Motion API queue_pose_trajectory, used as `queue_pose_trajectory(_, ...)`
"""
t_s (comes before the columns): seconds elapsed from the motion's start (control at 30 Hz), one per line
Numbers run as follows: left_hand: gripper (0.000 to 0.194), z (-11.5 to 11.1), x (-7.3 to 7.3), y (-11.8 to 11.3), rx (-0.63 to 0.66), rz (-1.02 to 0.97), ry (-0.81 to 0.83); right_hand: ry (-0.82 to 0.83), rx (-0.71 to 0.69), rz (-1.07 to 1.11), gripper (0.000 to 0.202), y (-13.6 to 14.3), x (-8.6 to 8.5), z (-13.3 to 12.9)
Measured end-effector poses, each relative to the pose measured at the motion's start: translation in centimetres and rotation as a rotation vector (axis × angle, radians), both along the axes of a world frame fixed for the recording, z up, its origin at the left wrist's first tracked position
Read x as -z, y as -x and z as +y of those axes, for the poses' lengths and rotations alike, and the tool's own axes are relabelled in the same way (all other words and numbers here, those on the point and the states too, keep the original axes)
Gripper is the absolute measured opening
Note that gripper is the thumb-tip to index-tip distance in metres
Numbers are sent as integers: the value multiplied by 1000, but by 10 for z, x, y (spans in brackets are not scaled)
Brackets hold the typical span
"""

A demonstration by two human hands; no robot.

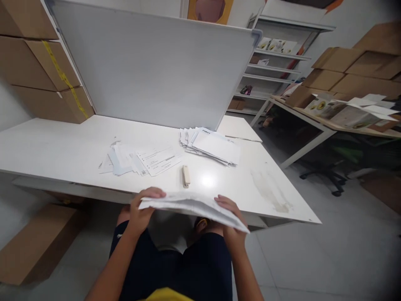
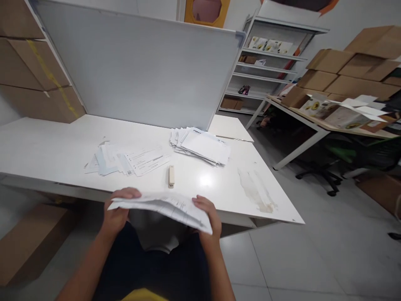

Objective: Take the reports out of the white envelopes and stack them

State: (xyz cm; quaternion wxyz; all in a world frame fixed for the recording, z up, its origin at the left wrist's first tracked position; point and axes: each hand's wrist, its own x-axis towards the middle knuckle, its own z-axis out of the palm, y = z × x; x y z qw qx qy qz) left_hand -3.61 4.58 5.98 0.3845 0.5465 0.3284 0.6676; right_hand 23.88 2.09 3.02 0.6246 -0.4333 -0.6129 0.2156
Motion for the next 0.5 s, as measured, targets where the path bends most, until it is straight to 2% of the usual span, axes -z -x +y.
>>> queue_pose_trajectory(0.1, 33, 39, -7, -21, -47, 212, 112, 132, 139, -38, 33, -6, 11, 35)
queue_pose_trajectory(0.2, 32, 56, -3, -29, -101, 264, 265, 225, 195, 27, 43, -3, 25, 54)
queue_pose_trajectory(0.27, 30, 51, 3, -28, -93, 284, 259, 299, 230, 95, 45, -3, 29, 51)
queue_pose_trajectory(0.37, 33, 27, 15, -25, -113, 241, 267, 395, 245, 127, 44, -5, 27, 28)
queue_pose_trajectory(0.5, 53, -8, 39, -30, -140, 34, 497, 553, 179, 236, 44, -11, 25, -3)
